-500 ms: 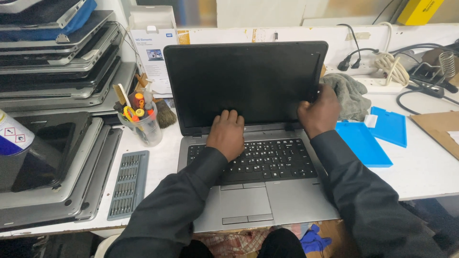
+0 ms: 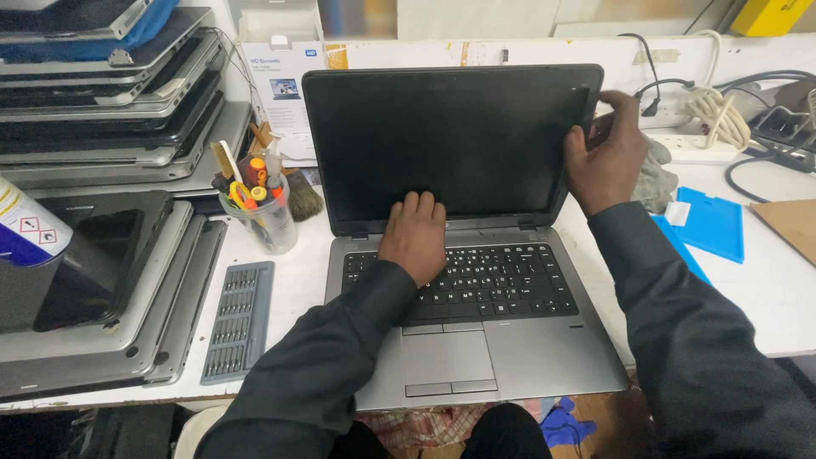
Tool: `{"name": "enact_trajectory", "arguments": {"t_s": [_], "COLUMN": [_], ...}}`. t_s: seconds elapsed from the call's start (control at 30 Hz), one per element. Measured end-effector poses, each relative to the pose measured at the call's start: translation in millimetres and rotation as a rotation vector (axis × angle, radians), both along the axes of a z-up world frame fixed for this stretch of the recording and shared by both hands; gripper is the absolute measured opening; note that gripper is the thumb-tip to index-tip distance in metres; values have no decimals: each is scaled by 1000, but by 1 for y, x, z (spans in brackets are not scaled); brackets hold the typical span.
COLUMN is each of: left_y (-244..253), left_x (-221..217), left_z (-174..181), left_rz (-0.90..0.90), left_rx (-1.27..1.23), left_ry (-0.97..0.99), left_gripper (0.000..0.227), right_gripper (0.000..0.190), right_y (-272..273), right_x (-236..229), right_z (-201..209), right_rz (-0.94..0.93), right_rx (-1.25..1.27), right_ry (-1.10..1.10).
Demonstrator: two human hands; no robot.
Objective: The person removes the bezel from a laptop screen by hand, then uses a screwdriver to remove screws from the screen assembly.
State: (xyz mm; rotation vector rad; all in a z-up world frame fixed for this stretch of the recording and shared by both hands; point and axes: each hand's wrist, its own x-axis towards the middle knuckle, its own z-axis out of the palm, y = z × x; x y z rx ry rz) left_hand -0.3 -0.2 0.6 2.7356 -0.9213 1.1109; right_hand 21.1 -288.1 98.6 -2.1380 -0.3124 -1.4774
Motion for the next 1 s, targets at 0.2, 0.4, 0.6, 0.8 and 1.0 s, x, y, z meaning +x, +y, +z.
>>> {"name": "enact_trajectory", "arguments": {"t_s": [0.2, 0.4, 0.6, 0.8, 1.0], "left_y": [-4, -5, -4, -2, -14], "left_x": [-8, -5, -4, -8, -14], "left_z": [11, 5, 4, 10, 72], "left_rz": [75, 79, 59, 86, 68], "left_rx": [-14, -1, -15, 52, 3], "left_ry": [128, 87, 12, 56, 87], "left_gripper": [26, 30, 22, 52, 16], "right_gripper": [63, 46, 34, 33, 32], "right_y": [20, 5, -8, -5, -7], "right_x": [-16, -2, 6, 7, -6], "right_z": [27, 33, 40, 50, 68], "right_rz": [3, 86, 60, 32, 66], "right_rx": [-95, -88, -137, -160, -207], "right_ry": [-10, -119, -70, 80, 215]}}
